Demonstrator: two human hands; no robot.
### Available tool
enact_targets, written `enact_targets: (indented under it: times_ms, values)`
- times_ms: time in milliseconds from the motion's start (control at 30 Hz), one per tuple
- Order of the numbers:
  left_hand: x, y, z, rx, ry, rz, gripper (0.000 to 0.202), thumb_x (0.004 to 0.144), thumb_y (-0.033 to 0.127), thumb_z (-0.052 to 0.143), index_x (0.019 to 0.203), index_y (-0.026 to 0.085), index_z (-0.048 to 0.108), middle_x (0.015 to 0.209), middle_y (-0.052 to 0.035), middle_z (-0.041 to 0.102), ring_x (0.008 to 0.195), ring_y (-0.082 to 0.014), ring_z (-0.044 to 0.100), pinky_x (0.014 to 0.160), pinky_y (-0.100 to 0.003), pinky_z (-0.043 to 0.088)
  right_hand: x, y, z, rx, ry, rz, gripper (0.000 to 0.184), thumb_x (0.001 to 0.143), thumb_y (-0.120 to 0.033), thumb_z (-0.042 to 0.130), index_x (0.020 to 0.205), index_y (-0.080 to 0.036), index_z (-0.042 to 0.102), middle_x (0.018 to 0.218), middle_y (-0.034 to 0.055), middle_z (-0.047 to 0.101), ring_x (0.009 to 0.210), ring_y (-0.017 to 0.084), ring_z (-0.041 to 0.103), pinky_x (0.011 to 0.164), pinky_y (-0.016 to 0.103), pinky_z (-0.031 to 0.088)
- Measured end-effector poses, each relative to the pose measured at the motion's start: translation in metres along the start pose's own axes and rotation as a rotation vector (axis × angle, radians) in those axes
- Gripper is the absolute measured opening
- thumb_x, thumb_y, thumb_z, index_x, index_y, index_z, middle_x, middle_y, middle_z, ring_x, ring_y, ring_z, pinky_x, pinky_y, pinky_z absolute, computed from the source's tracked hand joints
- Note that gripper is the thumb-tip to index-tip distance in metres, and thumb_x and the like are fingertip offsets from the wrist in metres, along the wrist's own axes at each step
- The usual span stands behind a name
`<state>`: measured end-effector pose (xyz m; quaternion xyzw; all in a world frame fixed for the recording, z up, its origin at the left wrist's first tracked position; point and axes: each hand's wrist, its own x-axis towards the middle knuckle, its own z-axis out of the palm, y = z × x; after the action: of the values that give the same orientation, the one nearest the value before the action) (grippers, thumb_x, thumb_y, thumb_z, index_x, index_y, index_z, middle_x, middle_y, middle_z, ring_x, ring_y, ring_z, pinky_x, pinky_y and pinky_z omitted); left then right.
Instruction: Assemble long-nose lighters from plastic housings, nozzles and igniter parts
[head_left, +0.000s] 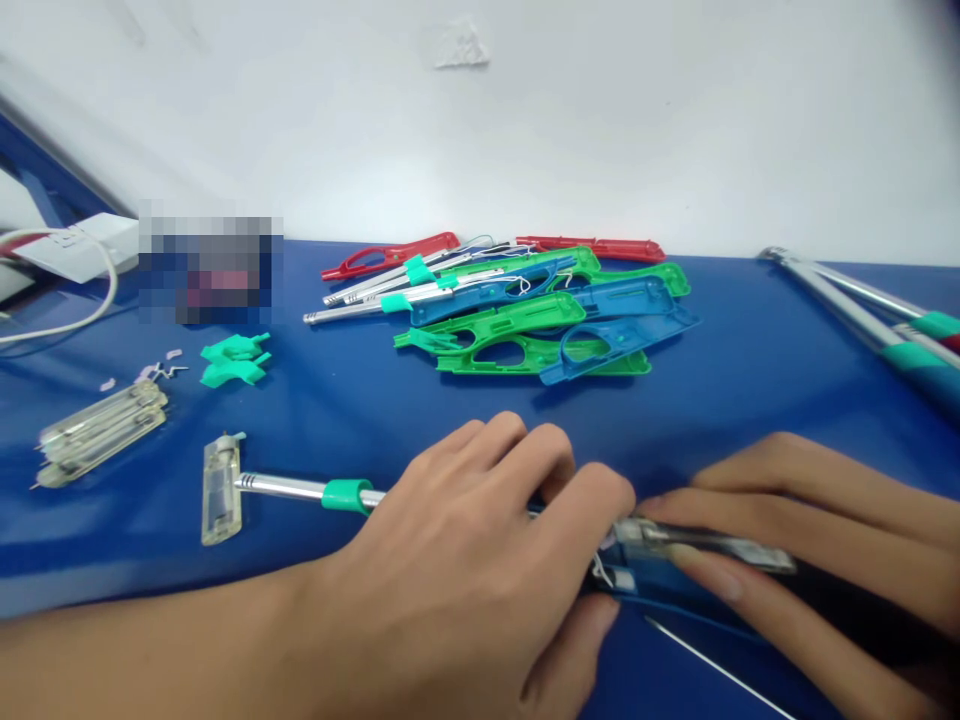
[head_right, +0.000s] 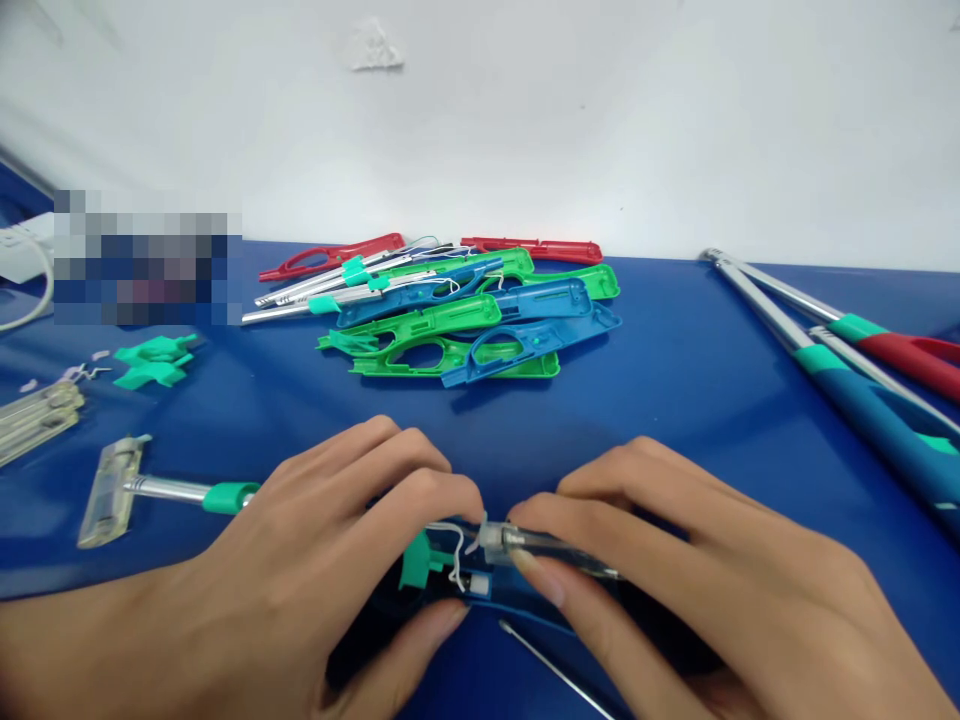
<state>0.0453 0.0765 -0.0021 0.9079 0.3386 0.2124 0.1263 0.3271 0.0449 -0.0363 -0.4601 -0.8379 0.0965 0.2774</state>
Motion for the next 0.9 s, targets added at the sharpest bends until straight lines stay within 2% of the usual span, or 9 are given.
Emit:
enact_targets:
  times_ms: [100, 300, 467, 600, 733, 800, 900]
  values:
    - [0.0, -0.005, 0.0, -0.012, 0.002, 0.063, 0.017, 0.108, 0.022, 0.059, 0.115, 0.02, 0.075, 0.107, -0.0069, 0.079, 0.095, -0.0316, 0.074, 0.084, -0.054, 0.07, 0.001, 0.002, 0.002, 0.003, -0.015, -0.015, 0.024, 0.118, -0.04, 0.062, 0.136, -0.041, 0.078, 0.126, -0.0026, 0.078, 0.106, 0.014, 0.082, 0.094, 0.019, 0.069]
    - [-0.003, 0.0, -0.001, -0.012, 0.043, 0.037, 0.017, 0.112, 0.021, 0.059, 0.113, 0.019, 0.076, 0.107, -0.0062, 0.078, 0.097, -0.0305, 0.075, 0.087, -0.054, 0.07, 0.0, 0.003, -0.002, -0.003, -0.025, -0.048, 0.027, 0.118, -0.038, 0.06, 0.14, -0.041, 0.076, 0.127, -0.0029, 0.076, 0.106, 0.013, 0.082, 0.097, 0.016, 0.067]
    - [-0.002, -0.001, 0.001, 0.023, 0.077, 0.051, 0.02, 0.115, 0.023, 0.058, 0.116, 0.019, 0.078, 0.107, -0.0065, 0.078, 0.092, -0.0297, 0.075, 0.081, -0.051, 0.07, -0.003, 0.001, -0.003, -0.005, -0.013, -0.04, 0.027, 0.119, -0.035, 0.06, 0.138, -0.041, 0.077, 0.127, -0.0033, 0.077, 0.109, 0.012, 0.081, 0.103, 0.015, 0.065]
    - [-0.003, -0.002, 0.003, 0.035, 0.109, 0.095, 0.024, 0.116, 0.024, 0.055, 0.117, 0.018, 0.079, 0.101, -0.0053, 0.075, 0.085, -0.0283, 0.073, 0.075, -0.049, 0.068, -0.002, 0.001, -0.002, 0.026, -0.013, -0.014, 0.028, 0.117, -0.037, 0.062, 0.139, -0.041, 0.08, 0.127, 0.0006, 0.079, 0.107, 0.019, 0.084, 0.095, 0.025, 0.072]
    - [-0.003, -0.001, -0.001, 0.046, 0.106, 0.096, 0.025, 0.117, 0.023, 0.055, 0.12, 0.017, 0.079, 0.104, -0.0063, 0.076, 0.088, -0.0282, 0.074, 0.075, -0.047, 0.068, 0.002, 0.0, 0.004, 0.113, 0.066, 0.0, 0.031, 0.109, -0.055, 0.076, 0.13, -0.036, 0.089, 0.111, 0.0075, 0.084, 0.104, 0.033, 0.086, 0.082, 0.04, 0.077]
    - [-0.003, -0.001, -0.002, 0.049, 0.112, 0.104, 0.024, 0.116, 0.022, 0.056, 0.12, 0.016, 0.079, 0.103, -0.0063, 0.076, 0.088, -0.0285, 0.074, 0.074, -0.048, 0.068, 0.005, -0.002, 0.008, 0.129, 0.091, -0.001, 0.035, 0.105, -0.061, 0.08, 0.127, -0.037, 0.091, 0.107, 0.008, 0.085, 0.106, 0.036, 0.086, 0.082, 0.043, 0.077]
    - [-0.002, -0.001, -0.001, 0.052, 0.086, 0.052, 0.024, 0.116, 0.02, 0.056, 0.12, 0.015, 0.079, 0.104, -0.0063, 0.076, 0.091, -0.0292, 0.075, 0.08, -0.05, 0.07, 0.008, -0.004, 0.011, 0.126, 0.093, 0.001, 0.036, 0.104, -0.064, 0.08, 0.125, -0.038, 0.092, 0.105, 0.0076, 0.085, 0.107, 0.036, 0.086, 0.082, 0.044, 0.077]
